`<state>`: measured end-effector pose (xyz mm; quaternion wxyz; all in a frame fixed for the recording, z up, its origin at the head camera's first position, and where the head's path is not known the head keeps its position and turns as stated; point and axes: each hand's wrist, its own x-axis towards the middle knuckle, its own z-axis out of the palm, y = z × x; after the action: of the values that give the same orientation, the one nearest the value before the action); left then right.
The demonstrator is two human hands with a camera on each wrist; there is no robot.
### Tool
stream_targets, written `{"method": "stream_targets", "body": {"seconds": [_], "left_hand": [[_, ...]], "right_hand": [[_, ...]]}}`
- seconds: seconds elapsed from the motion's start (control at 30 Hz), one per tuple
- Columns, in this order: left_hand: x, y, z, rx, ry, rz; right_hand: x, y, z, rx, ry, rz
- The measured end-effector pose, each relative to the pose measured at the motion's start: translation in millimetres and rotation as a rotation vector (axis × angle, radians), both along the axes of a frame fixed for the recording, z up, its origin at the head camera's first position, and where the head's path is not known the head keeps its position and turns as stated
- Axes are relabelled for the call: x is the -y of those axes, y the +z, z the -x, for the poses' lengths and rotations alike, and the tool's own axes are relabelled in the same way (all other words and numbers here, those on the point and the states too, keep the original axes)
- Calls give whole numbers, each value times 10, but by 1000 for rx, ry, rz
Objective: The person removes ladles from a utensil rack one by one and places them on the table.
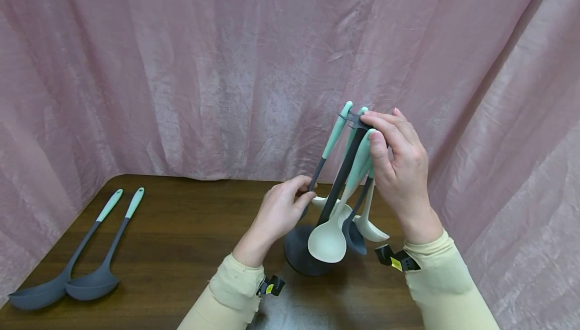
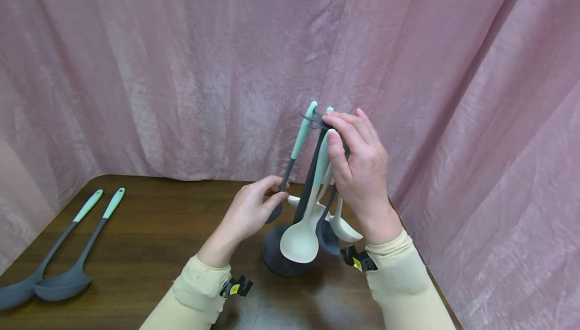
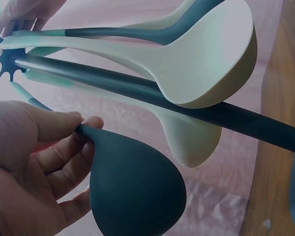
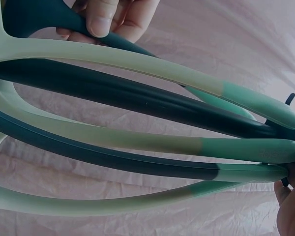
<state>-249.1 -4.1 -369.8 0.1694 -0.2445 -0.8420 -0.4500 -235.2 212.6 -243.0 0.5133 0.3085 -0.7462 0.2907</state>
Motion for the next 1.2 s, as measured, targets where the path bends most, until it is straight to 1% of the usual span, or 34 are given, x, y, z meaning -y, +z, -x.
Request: {"method": "stream_targets", "body": {"seconds": [0.3, 0.63, 0.9, 1.2], "left_hand": [[10, 7, 0, -5, 15, -11], [27, 10, -4, -9, 14, -22], [57, 22, -10, -8, 20, -9], [94, 41, -11, -32, 24, -28]], "right_hand": [[-6, -8, -5, 3, -4, 0], [-3, -14, -11, 0, -10, -1], [2, -16, -18, -1, -6, 1], [5, -10, -23, 1, -12, -4]]}}
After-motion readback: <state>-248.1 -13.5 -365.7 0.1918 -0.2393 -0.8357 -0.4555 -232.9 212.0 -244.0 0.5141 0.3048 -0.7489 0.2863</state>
